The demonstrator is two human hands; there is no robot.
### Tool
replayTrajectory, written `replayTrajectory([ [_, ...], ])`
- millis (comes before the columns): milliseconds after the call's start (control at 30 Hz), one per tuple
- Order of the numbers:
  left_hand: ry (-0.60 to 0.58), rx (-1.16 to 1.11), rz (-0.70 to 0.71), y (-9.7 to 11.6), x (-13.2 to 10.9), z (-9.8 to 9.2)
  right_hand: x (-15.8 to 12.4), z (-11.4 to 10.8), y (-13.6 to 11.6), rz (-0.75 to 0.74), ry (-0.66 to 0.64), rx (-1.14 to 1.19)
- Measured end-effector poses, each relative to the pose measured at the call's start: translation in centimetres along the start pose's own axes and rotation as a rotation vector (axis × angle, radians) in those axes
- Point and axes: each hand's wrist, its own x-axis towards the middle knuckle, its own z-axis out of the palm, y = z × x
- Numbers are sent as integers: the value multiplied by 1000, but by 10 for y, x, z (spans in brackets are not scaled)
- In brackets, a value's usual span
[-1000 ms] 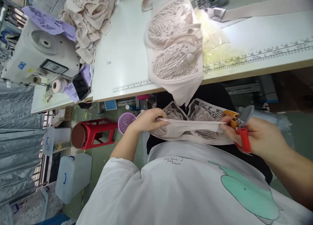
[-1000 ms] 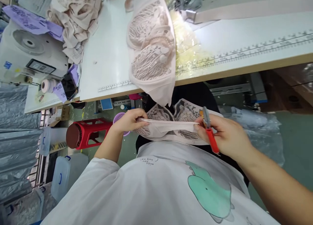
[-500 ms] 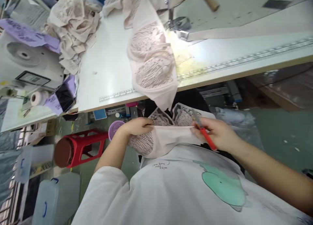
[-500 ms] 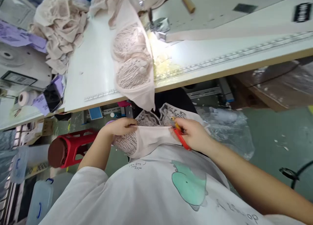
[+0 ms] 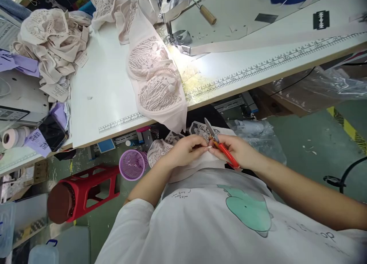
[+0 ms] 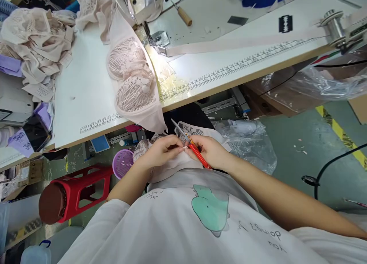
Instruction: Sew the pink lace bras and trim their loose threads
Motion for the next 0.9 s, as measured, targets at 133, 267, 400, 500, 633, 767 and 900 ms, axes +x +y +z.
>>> replayTrajectory([
  [133, 142, -223, 46, 6, -11, -5, 2, -9, 15, -154, -36, -24],
  [267, 225, -285, 32, 17, -22, -10, 6, -18, 23, -271, -119, -263],
  [400, 339, -168, 46, 22, -27, -13, 2, -16, 18, -216, -213, -433],
  [500, 388, -114, 28, 20, -29, -15, -5, -11, 14, -187, -206, -515],
  [633, 414, -124, 12, 19, -30, -15, -12, -8, 10, -143, -167, -600],
  [767, 407, -136, 1, 19, -29, -15, -15, -9, 5, -108, -153, -641],
  [900, 406, -187, -22, 18, -28, -15, -15, -8, 7, -96, -117, -651],
])
